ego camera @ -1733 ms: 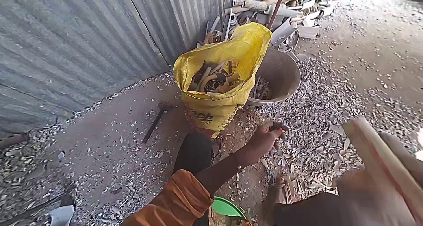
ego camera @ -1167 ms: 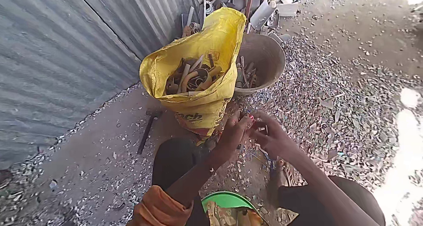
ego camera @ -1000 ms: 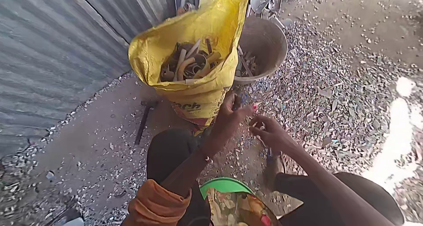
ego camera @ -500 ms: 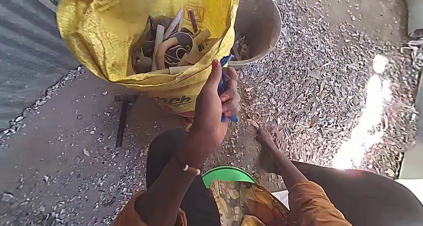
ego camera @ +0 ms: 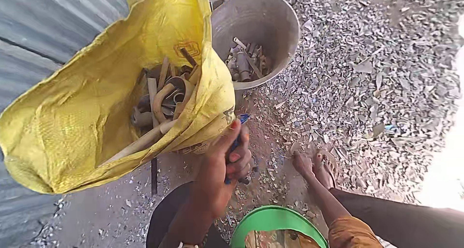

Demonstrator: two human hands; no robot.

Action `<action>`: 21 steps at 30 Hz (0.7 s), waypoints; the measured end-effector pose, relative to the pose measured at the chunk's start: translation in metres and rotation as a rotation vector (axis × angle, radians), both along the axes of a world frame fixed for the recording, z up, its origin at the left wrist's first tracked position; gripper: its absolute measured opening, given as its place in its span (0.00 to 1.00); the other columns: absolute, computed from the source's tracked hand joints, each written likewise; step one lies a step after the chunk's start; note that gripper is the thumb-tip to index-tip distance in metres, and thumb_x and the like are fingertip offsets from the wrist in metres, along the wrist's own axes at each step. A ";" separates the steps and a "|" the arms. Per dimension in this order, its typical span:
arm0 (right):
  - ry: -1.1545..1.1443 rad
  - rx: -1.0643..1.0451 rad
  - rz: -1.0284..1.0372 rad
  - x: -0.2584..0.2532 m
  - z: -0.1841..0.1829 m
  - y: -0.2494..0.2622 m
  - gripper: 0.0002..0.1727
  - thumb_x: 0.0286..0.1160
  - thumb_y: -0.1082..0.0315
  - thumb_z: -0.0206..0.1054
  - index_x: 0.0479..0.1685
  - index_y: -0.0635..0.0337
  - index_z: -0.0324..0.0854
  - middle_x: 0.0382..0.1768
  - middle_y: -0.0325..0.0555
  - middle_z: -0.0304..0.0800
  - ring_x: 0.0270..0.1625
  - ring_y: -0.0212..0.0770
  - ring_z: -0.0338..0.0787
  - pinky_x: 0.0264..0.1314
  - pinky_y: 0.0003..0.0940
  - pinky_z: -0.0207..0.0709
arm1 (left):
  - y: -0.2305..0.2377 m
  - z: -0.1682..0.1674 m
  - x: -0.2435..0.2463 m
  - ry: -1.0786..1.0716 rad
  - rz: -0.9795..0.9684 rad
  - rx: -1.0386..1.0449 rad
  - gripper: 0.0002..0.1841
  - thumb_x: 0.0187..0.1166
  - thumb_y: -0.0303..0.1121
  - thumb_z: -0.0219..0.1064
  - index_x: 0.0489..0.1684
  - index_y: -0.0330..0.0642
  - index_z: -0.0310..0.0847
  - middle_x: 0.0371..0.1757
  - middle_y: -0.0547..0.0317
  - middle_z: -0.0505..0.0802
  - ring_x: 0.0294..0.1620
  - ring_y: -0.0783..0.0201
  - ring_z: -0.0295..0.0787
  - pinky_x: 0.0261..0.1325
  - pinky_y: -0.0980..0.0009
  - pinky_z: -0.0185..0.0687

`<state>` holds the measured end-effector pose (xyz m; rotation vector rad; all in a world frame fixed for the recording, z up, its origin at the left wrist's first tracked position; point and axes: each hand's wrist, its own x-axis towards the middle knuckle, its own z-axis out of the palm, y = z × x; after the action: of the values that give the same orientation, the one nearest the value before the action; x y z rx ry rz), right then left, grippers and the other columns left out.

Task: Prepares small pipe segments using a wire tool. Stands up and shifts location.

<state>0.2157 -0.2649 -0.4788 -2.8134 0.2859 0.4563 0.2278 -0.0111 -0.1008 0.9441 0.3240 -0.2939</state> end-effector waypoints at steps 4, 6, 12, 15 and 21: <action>0.335 0.181 0.081 0.039 0.037 0.011 0.18 0.86 0.64 0.58 0.67 0.58 0.85 0.70 0.61 0.85 0.73 0.64 0.83 0.69 0.64 0.76 | -0.022 0.001 0.000 -0.196 -0.106 0.289 0.18 0.94 0.35 0.41 0.30 0.53 0.71 0.18 0.77 0.70 0.14 0.84 0.60 0.18 0.88 0.58; 0.162 0.292 0.124 0.046 0.075 0.026 0.17 0.85 0.65 0.59 0.63 0.60 0.88 0.67 0.61 0.87 0.68 0.62 0.87 0.68 0.63 0.78 | -0.028 0.001 -0.003 -0.279 -0.036 0.451 0.15 0.93 0.32 0.44 0.33 0.50 0.71 0.19 0.76 0.71 0.15 0.83 0.62 0.18 0.88 0.58; -0.039 1.062 0.148 0.047 0.267 0.059 0.13 0.84 0.64 0.64 0.52 0.65 0.85 0.35 0.42 0.87 0.27 0.30 0.80 0.33 0.29 0.78 | -0.020 -0.003 0.007 -0.243 -0.064 0.996 0.23 0.91 0.44 0.54 0.70 0.34 0.78 0.58 0.52 0.92 0.60 0.63 0.87 0.67 0.60 0.79; -0.036 1.375 0.220 0.025 0.335 0.058 0.09 0.85 0.70 0.61 0.52 0.67 0.82 0.30 0.35 0.83 0.18 0.20 0.73 0.21 0.19 0.72 | -0.029 -0.003 0.006 -0.241 -0.182 1.092 0.25 0.95 0.49 0.43 0.62 0.36 0.78 0.50 0.54 0.92 0.52 0.63 0.87 0.57 0.56 0.78; -0.286 1.079 0.249 0.018 0.361 0.019 0.11 0.82 0.69 0.63 0.48 0.69 0.86 0.38 0.44 0.89 0.34 0.26 0.83 0.41 0.26 0.78 | -0.056 -0.018 -0.017 -0.247 -0.554 0.685 0.15 0.94 0.39 0.46 0.43 0.49 0.80 0.21 0.76 0.74 0.16 0.80 0.63 0.20 0.82 0.61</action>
<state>0.2332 -0.2459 -0.1177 -1.8035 -0.3023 0.1563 0.2110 -0.0668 -0.1191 1.7313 -0.0896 -0.5842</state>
